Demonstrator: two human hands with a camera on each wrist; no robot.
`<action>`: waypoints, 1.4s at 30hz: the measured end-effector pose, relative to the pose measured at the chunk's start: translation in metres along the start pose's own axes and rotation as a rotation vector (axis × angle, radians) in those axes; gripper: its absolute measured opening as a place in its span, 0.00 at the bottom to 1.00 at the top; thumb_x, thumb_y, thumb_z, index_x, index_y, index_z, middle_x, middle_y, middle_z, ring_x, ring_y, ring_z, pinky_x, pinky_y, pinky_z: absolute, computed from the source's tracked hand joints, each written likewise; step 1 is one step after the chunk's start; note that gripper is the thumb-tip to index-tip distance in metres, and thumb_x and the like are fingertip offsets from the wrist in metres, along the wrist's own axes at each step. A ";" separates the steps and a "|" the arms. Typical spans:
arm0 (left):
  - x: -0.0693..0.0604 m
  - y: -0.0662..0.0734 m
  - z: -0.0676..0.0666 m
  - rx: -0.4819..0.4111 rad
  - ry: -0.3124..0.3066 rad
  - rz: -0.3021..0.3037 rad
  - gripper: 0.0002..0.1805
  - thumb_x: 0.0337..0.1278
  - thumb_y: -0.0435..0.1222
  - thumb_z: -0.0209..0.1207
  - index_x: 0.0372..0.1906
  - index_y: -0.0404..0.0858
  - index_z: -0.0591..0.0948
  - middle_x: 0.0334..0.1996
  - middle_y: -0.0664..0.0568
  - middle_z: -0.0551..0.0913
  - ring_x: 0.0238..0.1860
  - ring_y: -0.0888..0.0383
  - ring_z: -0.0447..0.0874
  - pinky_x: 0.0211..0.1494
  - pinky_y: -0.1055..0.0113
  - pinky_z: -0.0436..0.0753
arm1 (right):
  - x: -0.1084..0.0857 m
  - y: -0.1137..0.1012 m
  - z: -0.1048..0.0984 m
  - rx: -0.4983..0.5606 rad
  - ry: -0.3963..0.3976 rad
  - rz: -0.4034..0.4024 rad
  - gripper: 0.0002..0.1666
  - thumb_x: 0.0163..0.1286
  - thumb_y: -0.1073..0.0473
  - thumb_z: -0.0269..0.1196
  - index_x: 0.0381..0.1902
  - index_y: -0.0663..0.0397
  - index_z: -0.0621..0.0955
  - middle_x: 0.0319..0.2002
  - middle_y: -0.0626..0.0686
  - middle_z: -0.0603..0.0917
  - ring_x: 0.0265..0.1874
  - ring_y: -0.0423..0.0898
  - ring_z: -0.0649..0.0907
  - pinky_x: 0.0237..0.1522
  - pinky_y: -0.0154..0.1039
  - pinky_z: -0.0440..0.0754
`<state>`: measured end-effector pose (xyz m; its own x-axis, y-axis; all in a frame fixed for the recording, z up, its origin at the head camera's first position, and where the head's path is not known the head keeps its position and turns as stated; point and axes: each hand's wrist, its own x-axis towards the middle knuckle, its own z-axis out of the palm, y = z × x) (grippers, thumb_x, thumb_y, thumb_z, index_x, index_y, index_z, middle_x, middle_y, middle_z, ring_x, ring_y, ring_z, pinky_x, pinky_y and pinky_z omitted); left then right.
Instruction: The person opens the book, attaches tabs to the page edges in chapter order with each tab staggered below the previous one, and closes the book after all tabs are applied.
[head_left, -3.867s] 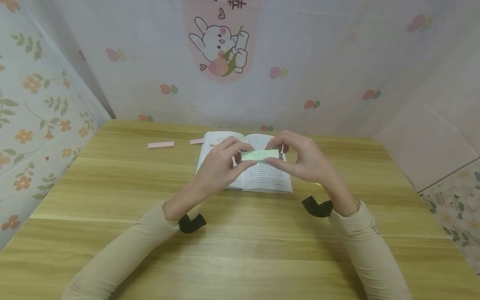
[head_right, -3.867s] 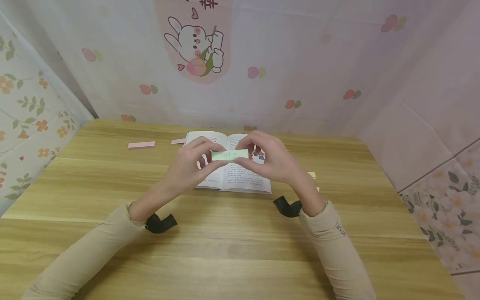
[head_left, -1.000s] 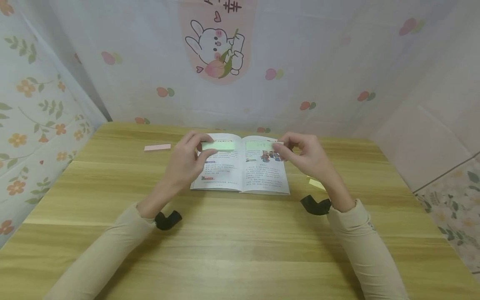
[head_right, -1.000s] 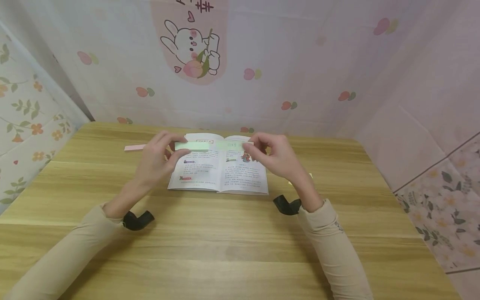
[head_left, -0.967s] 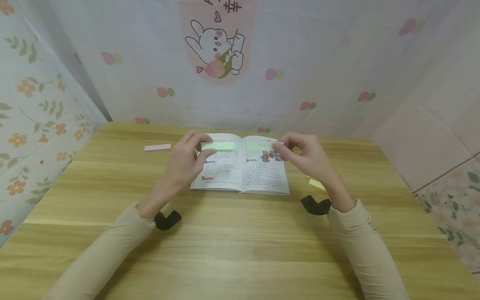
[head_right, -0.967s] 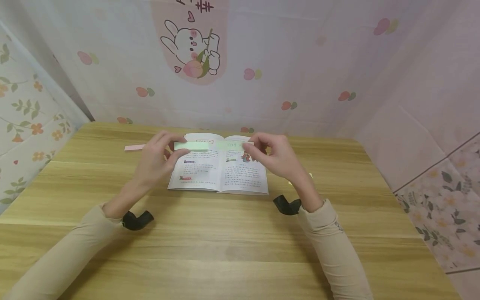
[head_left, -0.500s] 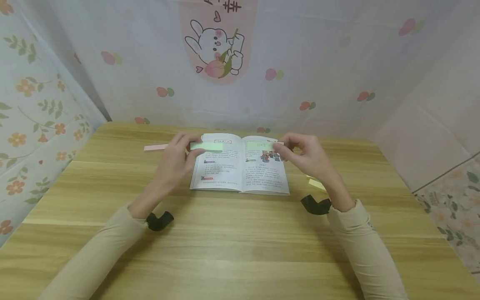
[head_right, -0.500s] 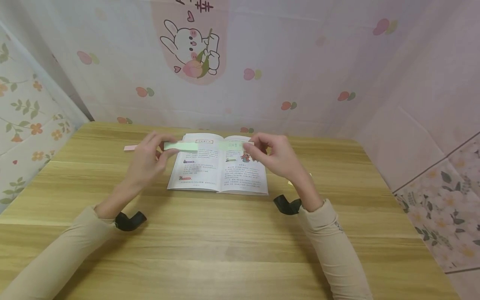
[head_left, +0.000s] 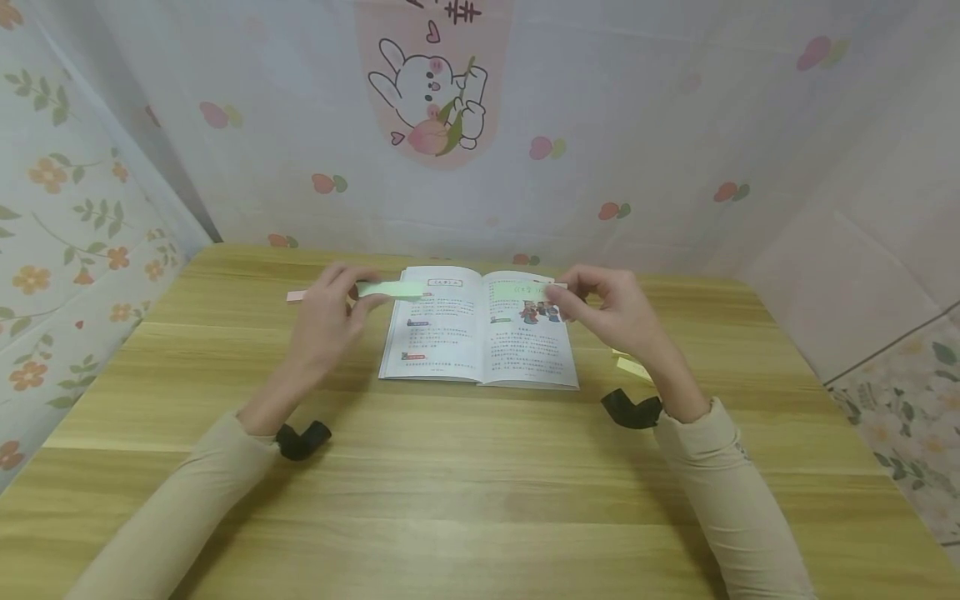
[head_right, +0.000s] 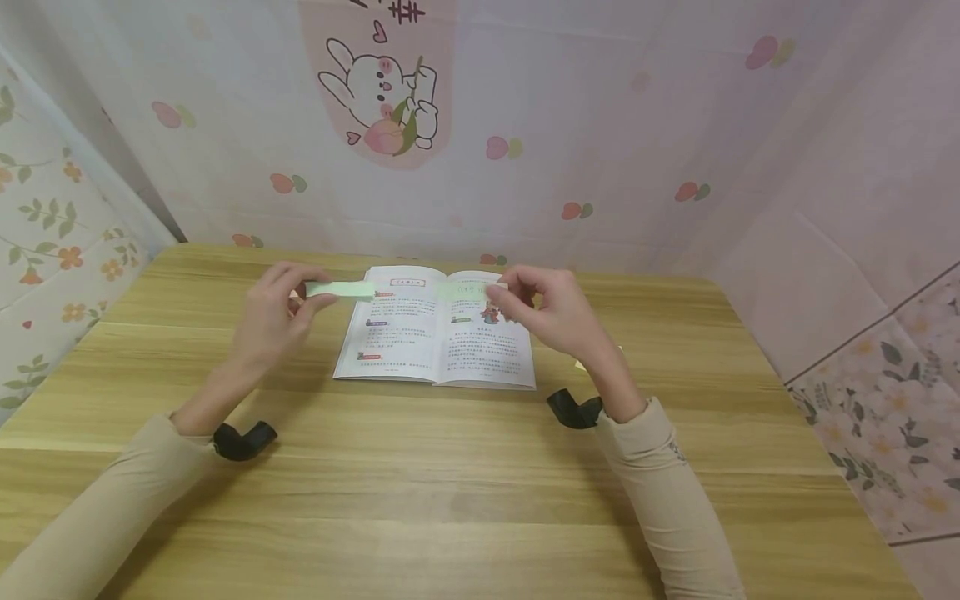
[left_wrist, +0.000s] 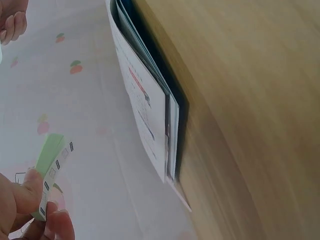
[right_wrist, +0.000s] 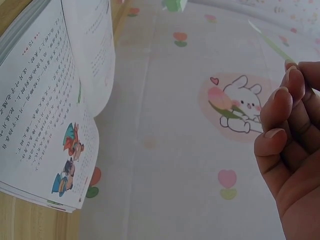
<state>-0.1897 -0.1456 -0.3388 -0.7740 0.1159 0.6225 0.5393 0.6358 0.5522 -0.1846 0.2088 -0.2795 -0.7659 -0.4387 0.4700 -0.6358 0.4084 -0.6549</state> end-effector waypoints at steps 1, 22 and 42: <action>0.000 -0.001 0.000 0.004 0.001 -0.002 0.12 0.59 0.26 0.68 0.46 0.26 0.83 0.39 0.39 0.79 0.35 0.49 0.75 0.32 0.66 0.75 | 0.000 0.000 0.000 0.001 0.000 -0.001 0.06 0.70 0.67 0.65 0.31 0.55 0.84 0.23 0.47 0.80 0.23 0.46 0.77 0.28 0.34 0.73; -0.003 -0.027 -0.017 0.054 0.054 -0.052 0.10 0.58 0.26 0.69 0.45 0.28 0.85 0.41 0.39 0.79 0.34 0.48 0.76 0.35 0.70 0.73 | 0.001 0.004 -0.002 -0.021 0.001 0.015 0.05 0.71 0.66 0.64 0.33 0.58 0.84 0.23 0.48 0.81 0.23 0.49 0.77 0.26 0.37 0.72; -0.008 -0.056 -0.036 0.096 0.004 -0.133 0.11 0.59 0.29 0.69 0.44 0.27 0.84 0.43 0.36 0.81 0.35 0.45 0.76 0.38 0.60 0.72 | 0.000 0.004 -0.003 -0.029 -0.008 0.033 0.06 0.71 0.66 0.64 0.32 0.56 0.84 0.24 0.52 0.81 0.24 0.48 0.77 0.26 0.35 0.70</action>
<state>-0.2017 -0.2097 -0.3542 -0.8351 0.0227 0.5496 0.3977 0.7151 0.5749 -0.1871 0.2125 -0.2803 -0.7856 -0.4309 0.4441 -0.6132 0.4455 -0.6523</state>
